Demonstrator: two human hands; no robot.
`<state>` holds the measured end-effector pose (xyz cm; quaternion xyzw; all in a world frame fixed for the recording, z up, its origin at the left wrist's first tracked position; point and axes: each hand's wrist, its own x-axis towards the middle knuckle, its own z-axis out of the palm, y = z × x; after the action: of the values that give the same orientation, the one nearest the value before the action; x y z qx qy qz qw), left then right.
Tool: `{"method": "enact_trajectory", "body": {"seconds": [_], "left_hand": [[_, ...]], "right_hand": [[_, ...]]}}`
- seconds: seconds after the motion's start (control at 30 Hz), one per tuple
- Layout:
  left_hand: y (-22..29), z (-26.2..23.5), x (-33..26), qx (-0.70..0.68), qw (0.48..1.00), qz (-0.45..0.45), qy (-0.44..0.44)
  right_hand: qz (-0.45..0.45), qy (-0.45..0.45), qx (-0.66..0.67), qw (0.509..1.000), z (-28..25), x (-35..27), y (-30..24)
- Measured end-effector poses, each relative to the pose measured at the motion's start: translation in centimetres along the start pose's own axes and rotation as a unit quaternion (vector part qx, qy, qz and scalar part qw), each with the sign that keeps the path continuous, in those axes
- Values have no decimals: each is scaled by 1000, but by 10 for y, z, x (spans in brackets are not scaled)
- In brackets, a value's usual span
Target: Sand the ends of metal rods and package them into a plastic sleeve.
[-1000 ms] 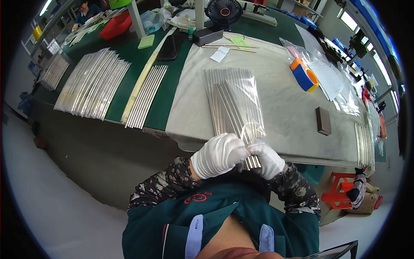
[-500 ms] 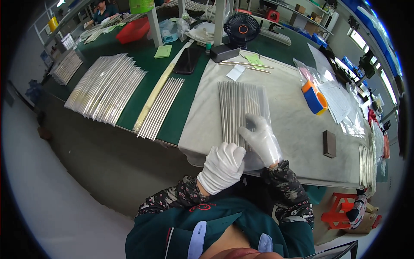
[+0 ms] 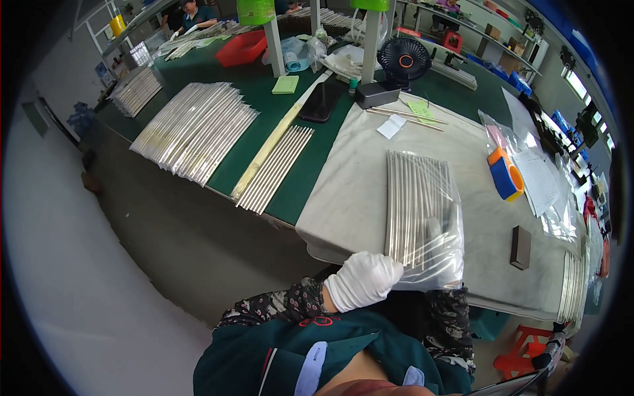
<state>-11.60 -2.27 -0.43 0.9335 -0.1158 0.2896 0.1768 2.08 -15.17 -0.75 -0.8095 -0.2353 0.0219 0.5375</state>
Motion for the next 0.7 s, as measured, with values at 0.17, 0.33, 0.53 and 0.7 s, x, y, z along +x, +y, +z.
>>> {"method": "enact_trajectory", "body": {"seconds": [0.17, 0.33, 0.53, 0.7], "left_hand": [[-13, -30, 5, -221, 967, 2, -129], [-107, -98, 39, -75, 994, -30, -72], [-270, -95, 87, 36, 982, -185, -10], [-341, -73, 118, 199, 965, -158, -70]], "right_hand": [[-15, 0, -101, 995, -15, -17, -4], [-87, -108, -222, 965, -21, -40, -18], [-120, -118, -381, 909, -29, -42, -4], [-81, -49, -328, 940, -12, -28, -10]]}}
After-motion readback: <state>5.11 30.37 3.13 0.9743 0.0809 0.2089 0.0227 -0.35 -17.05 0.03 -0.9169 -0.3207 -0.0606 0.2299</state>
